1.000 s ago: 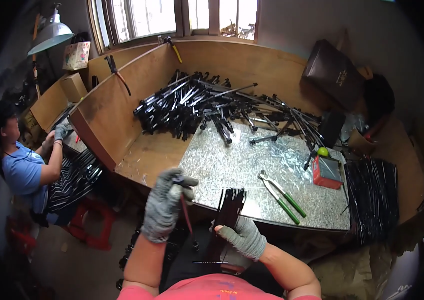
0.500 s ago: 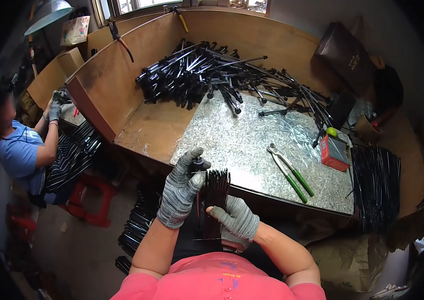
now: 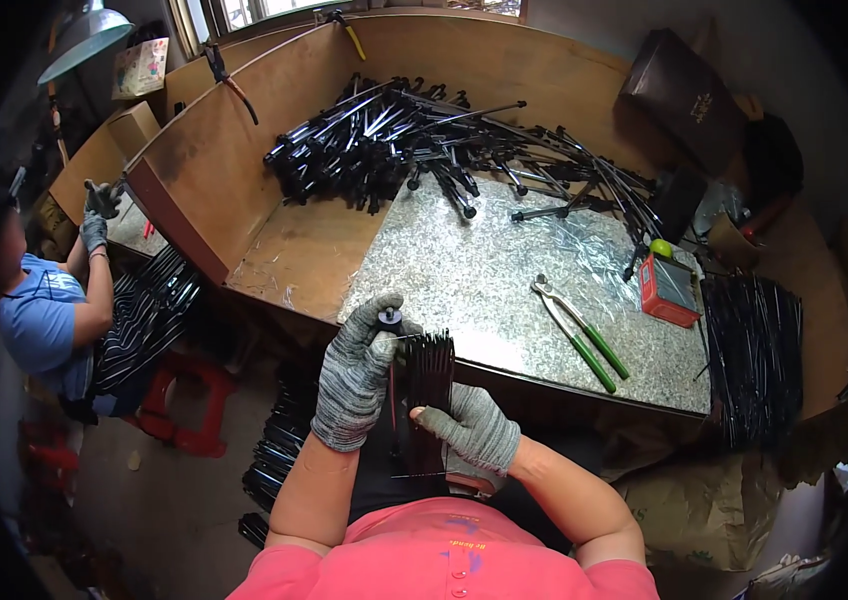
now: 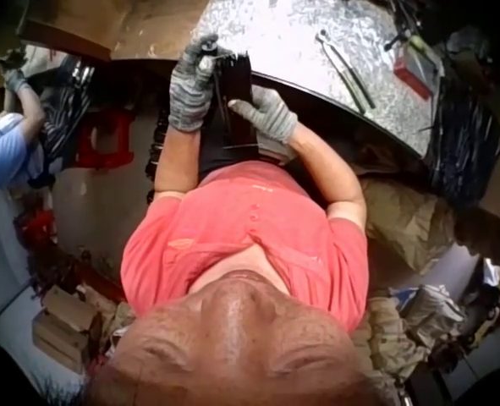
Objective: The person picks up a bundle of metal rods and uses pliers to cut a wire tie holding them together. They then pick up a single rod and a bundle of wires, wrapping the wires around the rod and securing them by twisting with the pliers.
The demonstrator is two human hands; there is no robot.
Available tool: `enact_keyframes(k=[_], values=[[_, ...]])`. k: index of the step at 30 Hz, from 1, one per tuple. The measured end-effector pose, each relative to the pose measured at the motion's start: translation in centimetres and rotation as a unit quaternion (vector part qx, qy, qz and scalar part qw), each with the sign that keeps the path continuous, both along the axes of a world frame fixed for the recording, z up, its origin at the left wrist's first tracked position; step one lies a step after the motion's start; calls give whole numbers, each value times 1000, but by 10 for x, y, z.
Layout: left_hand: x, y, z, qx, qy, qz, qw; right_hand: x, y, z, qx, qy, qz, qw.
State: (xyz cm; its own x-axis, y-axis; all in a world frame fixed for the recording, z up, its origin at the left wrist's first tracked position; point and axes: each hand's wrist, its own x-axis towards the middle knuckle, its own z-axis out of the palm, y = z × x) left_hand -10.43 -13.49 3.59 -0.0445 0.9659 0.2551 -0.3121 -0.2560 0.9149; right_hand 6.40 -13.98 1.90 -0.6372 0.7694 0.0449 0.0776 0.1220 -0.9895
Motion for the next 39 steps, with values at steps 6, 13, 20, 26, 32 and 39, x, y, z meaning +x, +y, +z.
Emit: enact_keyframes(k=[6, 13, 20, 26, 32, 39], values=[[5, -1, 6, 3, 9, -6, 1000, -1, 3, -2, -26, 29, -15, 999], [9, -2, 7, -12, 10, -10, 1000, 0, 4, -4, -15, 22, -14, 1000], [11, -3, 2, -24, -141, -32, 989, -1, 6, -8, 45, 32, -28, 998], [21, -11, 11, -18, -119, 6, 993, -1, 10, -7, 90, -31, -28, 995], [32, -20, 21, 5, 14, 76, 997, -6, 12, -14, 130, -104, -35, 985], [33, -16, 16, 26, 129, 151, 980, -12, 13, -17, 142, -124, -68, 980]])
